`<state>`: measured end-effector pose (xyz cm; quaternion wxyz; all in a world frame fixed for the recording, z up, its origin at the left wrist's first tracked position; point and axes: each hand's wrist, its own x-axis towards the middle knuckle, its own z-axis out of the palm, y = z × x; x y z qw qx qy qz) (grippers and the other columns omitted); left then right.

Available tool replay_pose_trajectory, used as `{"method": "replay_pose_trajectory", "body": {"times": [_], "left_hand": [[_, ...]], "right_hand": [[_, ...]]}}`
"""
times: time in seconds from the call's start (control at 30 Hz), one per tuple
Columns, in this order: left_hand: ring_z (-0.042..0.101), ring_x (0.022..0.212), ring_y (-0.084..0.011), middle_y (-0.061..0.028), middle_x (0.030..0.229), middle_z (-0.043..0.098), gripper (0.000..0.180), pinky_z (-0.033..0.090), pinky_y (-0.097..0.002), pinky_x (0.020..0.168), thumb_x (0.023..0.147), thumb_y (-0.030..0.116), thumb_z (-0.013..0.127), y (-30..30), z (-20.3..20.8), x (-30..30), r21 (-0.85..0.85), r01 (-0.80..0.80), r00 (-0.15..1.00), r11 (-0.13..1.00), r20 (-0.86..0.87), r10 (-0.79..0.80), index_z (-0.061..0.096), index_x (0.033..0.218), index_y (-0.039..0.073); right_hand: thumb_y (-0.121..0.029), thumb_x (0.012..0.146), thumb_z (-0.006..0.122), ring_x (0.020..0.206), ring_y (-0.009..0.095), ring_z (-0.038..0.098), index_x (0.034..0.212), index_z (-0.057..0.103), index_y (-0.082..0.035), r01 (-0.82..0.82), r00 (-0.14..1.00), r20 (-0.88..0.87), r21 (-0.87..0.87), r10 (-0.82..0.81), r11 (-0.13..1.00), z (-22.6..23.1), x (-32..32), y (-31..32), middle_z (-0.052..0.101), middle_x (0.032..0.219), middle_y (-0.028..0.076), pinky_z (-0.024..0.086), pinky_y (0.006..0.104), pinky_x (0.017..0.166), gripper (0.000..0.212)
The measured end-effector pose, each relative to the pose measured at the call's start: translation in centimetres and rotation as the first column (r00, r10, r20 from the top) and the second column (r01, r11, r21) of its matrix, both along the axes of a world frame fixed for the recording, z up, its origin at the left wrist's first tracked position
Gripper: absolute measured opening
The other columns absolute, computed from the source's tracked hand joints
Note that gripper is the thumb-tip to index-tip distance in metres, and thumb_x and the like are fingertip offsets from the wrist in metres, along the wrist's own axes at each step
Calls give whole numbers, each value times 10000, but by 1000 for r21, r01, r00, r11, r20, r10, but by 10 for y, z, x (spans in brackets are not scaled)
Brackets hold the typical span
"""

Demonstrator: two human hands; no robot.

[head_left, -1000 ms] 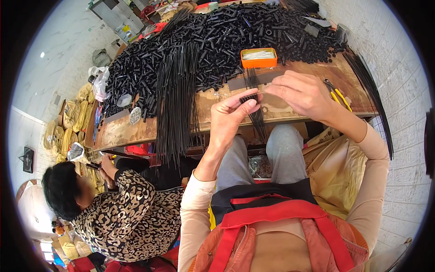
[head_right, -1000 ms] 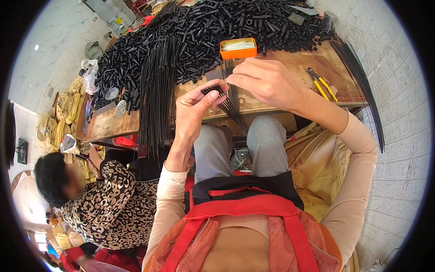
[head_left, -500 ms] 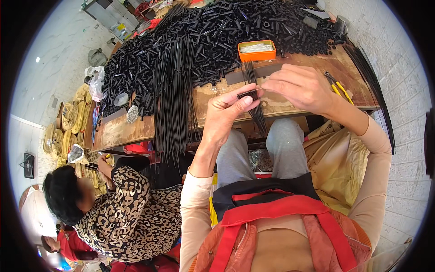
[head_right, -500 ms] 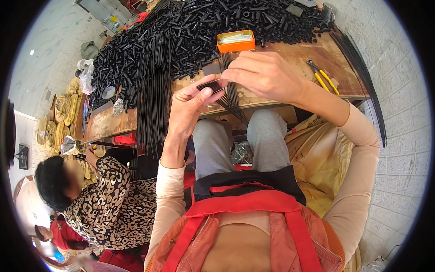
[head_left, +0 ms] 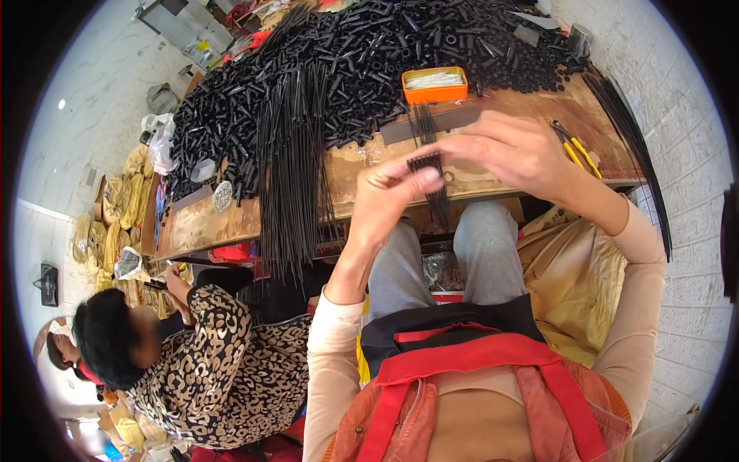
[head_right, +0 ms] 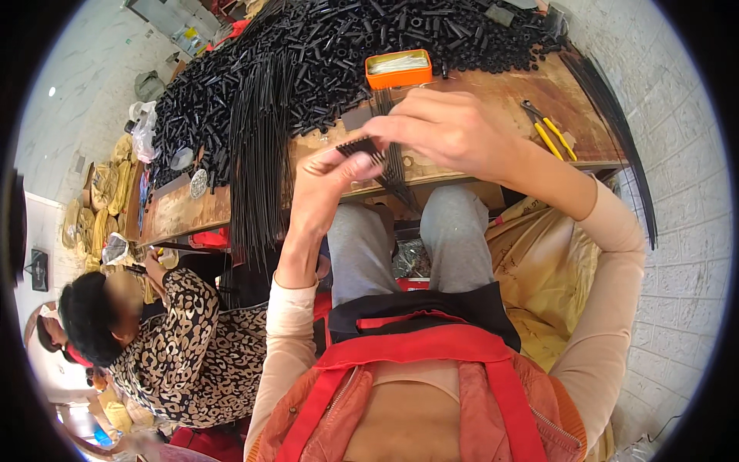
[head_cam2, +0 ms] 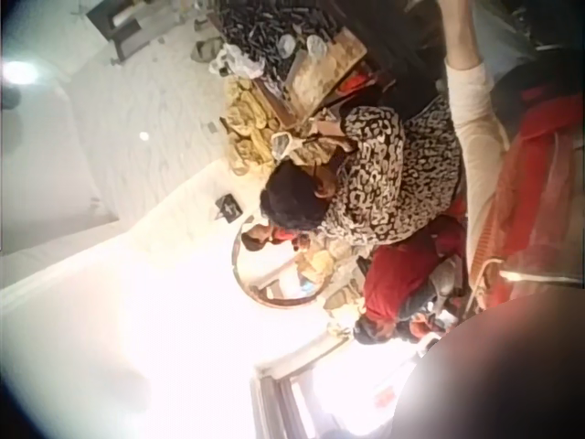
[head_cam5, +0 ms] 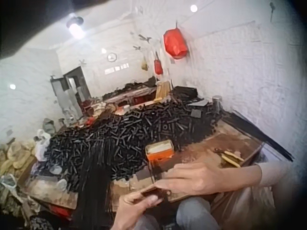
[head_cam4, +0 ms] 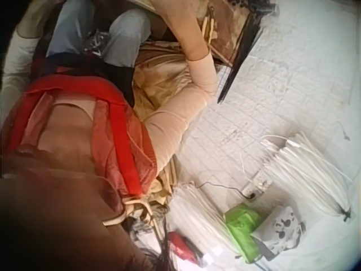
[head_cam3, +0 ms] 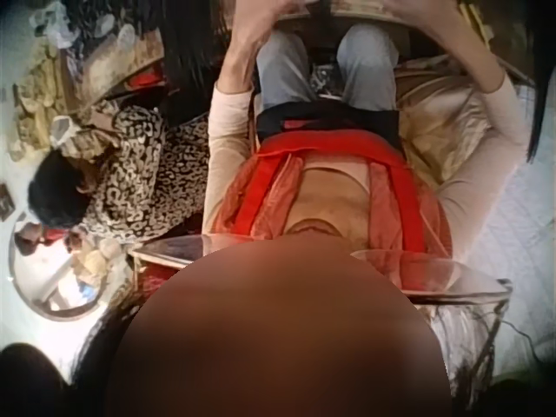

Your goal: Manually fitting black wire bundles into plastic frames and securing them using a hand tool at a factory workbench.

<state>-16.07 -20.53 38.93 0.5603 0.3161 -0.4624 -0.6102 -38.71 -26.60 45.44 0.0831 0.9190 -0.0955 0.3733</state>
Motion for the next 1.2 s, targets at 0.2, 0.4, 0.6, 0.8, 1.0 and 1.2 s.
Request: {"method": "replay_pose_trajectory", "body": {"times": [0.2,0.4,0.6,0.8,1.0,1.2], "left_hand": [[403,1363,-339,-165,1462,436,848,369,-451,1104,598,308,864,-2,-67,-2,-484,242,26,841,870,493,531,1368,189],[364,1386,-334,-161,1505,373,825,321,-452,1129,624,261,852,-29,-104,-6,-586,251,204,771,810,549,523,1380,233],[333,1405,-341,-172,1530,329,765,295,-499,1133,644,272,847,-37,-94,-7,-539,274,172,797,843,511,554,1350,243],[266,1438,-351,-174,1553,285,775,233,-526,1152,724,380,781,-48,-82,-6,-416,375,82,828,905,418,471,1426,270],[270,1438,-342,-175,1555,279,866,238,-538,1148,681,360,817,-48,-79,-7,-409,375,61,832,906,418,433,1454,282],[258,1449,-312,-152,1560,273,988,229,-520,1161,613,293,858,-48,-83,-6,-443,334,125,832,896,426,380,1477,316]], "right_hand": [[-99,908,596,783,259,655,1093,663,1,194,946,-17,830,-324,522,-29,-11,-71,696,1003,124,514,332,721,221],[-171,912,604,790,299,653,953,678,21,377,926,-223,604,-305,702,-94,-13,-151,681,869,146,508,363,717,209],[-154,837,613,836,355,657,885,695,-27,421,901,-269,345,-341,839,-118,35,-255,680,866,167,525,430,739,158],[-138,789,606,804,371,667,839,712,-48,455,872,-343,302,-349,838,-133,46,-287,684,820,180,538,460,717,148],[-112,782,604,787,377,664,822,700,-44,378,921,-244,367,-304,850,-106,39,-256,679,824,188,535,455,706,125],[-48,814,579,754,361,637,1027,687,-42,238,959,-192,152,-208,959,-125,27,-181,616,817,152,525,439,660,239]]}}
